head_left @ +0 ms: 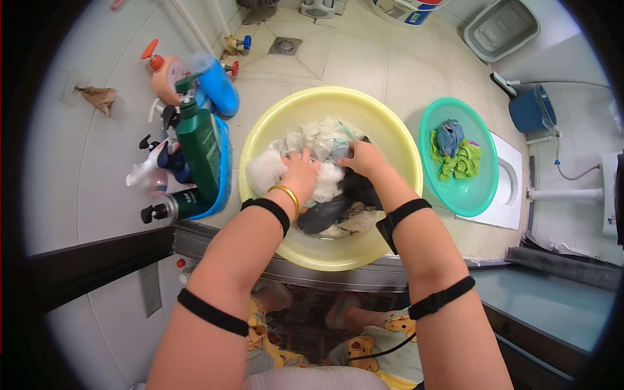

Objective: Hand-washing clothes in a basin with soapy water.

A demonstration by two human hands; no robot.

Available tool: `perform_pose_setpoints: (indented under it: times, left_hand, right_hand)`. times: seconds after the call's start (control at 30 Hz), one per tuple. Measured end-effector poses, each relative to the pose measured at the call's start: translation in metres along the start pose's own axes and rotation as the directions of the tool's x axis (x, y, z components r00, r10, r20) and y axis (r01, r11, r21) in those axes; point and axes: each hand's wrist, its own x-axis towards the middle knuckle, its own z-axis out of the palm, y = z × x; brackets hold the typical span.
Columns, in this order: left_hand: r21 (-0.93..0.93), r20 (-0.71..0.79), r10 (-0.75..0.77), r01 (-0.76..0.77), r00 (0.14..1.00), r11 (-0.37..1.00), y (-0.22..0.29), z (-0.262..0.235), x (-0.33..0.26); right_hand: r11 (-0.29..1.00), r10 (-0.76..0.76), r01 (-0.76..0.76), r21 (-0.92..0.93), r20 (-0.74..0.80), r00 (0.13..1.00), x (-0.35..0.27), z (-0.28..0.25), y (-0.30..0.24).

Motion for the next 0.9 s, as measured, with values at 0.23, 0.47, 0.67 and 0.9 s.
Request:
perform_pose_setpoints:
  times: [0.23,0.47,0.67,0.9]
  left_hand:
    - [0.329,0.071,0.309,-0.315,0.948,0.89,0.002,-0.069,-0.09]
    - [-0.232,-0.116,0.278,-0.298,0.954,0.926,0.008,-0.092,-0.154]
    - [-0.245,-0.049,0.358,-0.359,0.932,0.901,0.013,-0.064,-0.166]
    - [-0.262,-0.047,0.363,-0.362,0.931,0.895,0.006,-0.054,-0.156]
  right_hand:
    - [0.987,-0.054,0.067,0.148,-0.092,0.994,-0.005,-0.052,-0.046]
    - [0.74,-0.043,0.144,0.657,-0.167,0.985,-0.053,-0.153,-0.082]
    - [0.832,-0.045,0.106,0.544,-0.125,0.991,-0.058,-0.145,-0.085]
    - [0.938,-0.016,0.06,0.343,-0.128,0.992,-0.062,-0.067,-0.02]
